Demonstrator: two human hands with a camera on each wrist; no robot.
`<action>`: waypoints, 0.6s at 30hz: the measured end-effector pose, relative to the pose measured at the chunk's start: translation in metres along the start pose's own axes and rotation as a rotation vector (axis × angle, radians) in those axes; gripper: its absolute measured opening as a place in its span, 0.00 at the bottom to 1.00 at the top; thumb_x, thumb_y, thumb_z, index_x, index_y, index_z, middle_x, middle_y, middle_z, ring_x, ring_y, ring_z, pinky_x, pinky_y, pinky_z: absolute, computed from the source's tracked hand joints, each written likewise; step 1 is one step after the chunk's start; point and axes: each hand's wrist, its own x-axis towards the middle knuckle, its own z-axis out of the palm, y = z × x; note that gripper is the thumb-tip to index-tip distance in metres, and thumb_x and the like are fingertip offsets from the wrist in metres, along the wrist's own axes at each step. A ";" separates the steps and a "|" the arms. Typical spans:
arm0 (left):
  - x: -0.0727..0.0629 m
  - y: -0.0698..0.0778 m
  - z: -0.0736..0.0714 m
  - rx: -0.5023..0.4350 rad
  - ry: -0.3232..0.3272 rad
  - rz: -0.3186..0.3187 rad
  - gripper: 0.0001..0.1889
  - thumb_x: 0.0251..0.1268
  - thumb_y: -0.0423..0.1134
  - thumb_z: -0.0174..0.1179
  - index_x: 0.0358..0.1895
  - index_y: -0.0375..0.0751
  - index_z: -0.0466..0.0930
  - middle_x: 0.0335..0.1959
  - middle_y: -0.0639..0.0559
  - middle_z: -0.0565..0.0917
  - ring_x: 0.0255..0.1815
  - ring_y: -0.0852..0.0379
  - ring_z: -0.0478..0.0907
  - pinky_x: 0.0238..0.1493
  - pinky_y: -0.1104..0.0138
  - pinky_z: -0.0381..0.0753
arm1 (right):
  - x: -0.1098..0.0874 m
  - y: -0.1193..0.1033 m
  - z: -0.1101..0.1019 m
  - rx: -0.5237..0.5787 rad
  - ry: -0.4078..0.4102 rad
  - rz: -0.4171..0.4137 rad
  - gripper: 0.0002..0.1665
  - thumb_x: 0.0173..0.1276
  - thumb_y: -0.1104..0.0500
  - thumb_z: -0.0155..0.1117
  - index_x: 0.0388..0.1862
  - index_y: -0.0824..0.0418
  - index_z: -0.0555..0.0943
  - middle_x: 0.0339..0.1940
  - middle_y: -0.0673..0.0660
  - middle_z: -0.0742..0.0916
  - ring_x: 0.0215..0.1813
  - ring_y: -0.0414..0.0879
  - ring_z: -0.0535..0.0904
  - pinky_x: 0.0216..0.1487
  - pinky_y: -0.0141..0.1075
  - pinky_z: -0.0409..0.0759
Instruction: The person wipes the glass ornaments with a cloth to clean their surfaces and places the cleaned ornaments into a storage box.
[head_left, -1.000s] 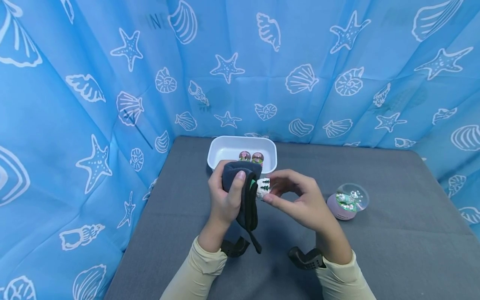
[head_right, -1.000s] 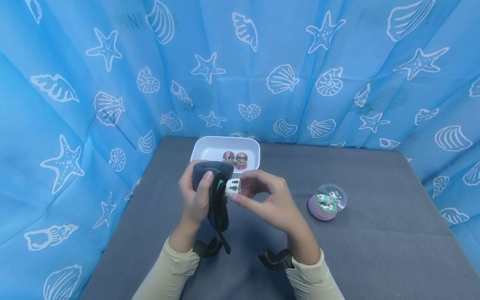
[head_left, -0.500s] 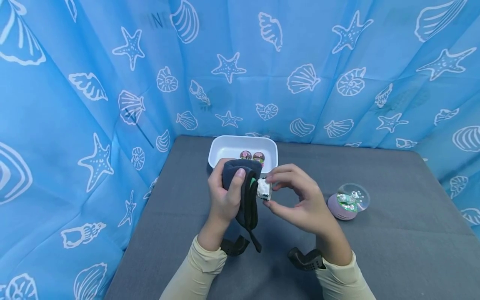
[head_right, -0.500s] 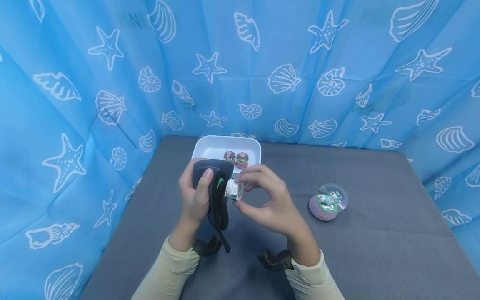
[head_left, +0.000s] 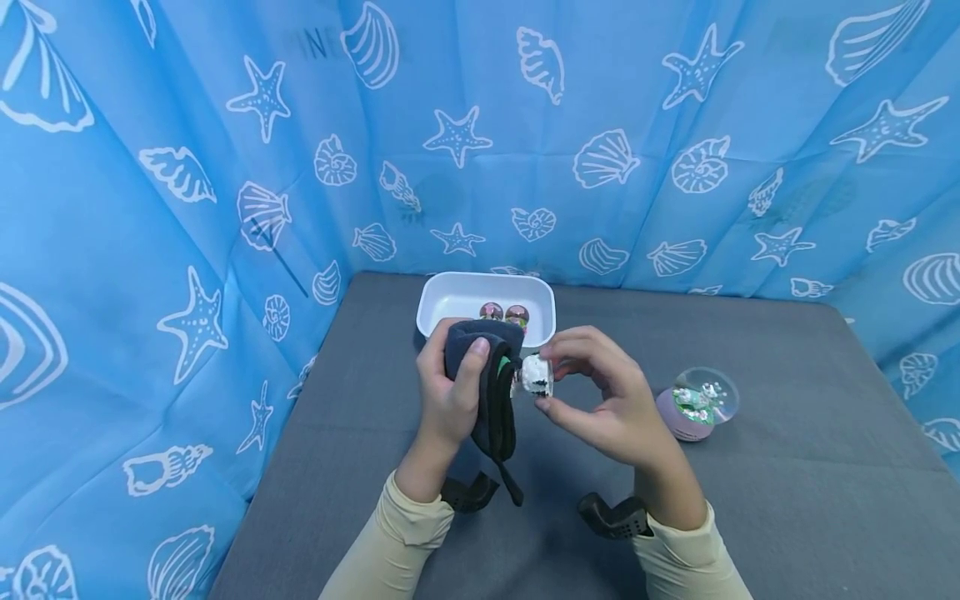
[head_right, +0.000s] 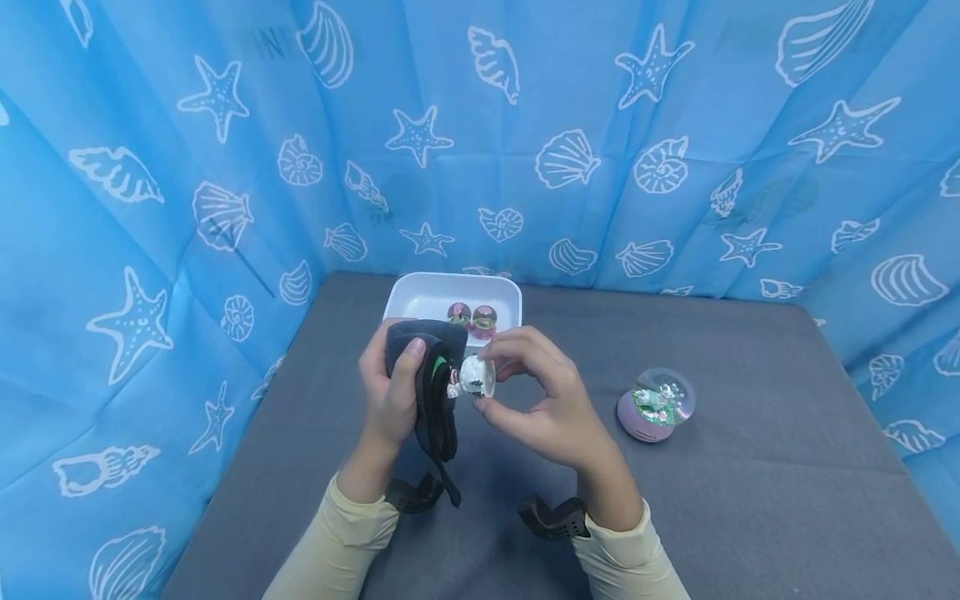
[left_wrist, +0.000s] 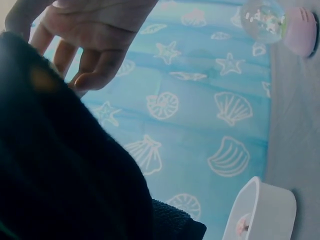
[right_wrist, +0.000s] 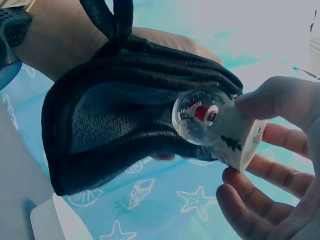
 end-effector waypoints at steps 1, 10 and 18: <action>0.000 0.000 -0.001 -0.005 0.007 0.002 0.17 0.73 0.42 0.57 0.48 0.27 0.80 0.39 0.38 0.83 0.38 0.55 0.81 0.38 0.66 0.85 | 0.000 0.000 -0.001 0.008 0.000 0.003 0.32 0.51 0.77 0.77 0.58 0.69 0.82 0.52 0.62 0.84 0.50 0.43 0.83 0.51 0.32 0.86; 0.005 0.002 -0.006 -0.021 0.051 0.016 0.15 0.70 0.39 0.55 0.46 0.26 0.79 0.39 0.49 0.82 0.38 0.56 0.80 0.39 0.68 0.83 | -0.001 0.000 -0.005 -0.010 0.047 0.050 0.29 0.56 0.78 0.72 0.58 0.71 0.80 0.52 0.59 0.85 0.45 0.42 0.86 0.47 0.31 0.86; 0.004 0.001 -0.006 -0.029 0.033 0.003 0.18 0.72 0.42 0.56 0.46 0.26 0.78 0.38 0.44 0.81 0.37 0.54 0.79 0.38 0.67 0.83 | -0.003 -0.001 -0.006 -0.014 0.072 0.093 0.27 0.61 0.79 0.67 0.61 0.71 0.81 0.55 0.58 0.85 0.44 0.42 0.84 0.44 0.29 0.86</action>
